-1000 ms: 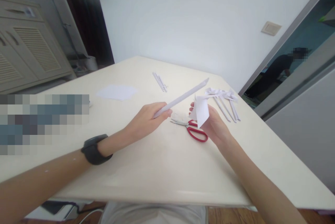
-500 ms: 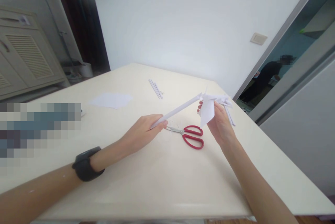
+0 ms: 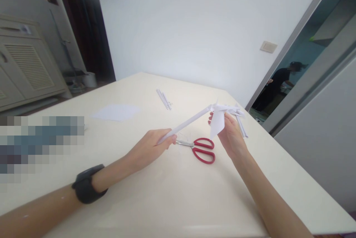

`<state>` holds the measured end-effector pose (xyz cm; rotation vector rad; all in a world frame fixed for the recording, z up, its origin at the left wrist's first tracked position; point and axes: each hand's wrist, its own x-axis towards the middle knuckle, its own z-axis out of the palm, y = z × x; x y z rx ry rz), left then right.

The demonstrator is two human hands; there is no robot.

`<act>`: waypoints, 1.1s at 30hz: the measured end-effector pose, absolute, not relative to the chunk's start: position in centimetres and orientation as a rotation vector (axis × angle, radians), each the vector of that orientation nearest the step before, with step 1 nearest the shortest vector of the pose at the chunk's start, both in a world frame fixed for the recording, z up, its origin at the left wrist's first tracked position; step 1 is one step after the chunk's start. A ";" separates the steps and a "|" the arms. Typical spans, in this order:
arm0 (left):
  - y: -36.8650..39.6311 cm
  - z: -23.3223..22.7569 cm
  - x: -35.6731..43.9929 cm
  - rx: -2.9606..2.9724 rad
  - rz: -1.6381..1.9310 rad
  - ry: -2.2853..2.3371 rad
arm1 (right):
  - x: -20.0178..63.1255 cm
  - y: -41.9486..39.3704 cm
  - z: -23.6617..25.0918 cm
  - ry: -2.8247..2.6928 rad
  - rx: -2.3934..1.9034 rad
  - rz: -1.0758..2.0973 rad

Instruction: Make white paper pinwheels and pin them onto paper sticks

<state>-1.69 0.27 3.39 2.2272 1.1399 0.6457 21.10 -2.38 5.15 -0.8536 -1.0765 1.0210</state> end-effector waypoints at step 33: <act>-0.5 4.5 -1.8 2.200 0.784 1.055 | 21.9 -0.9 3.8 -1.048 -0.845 0.937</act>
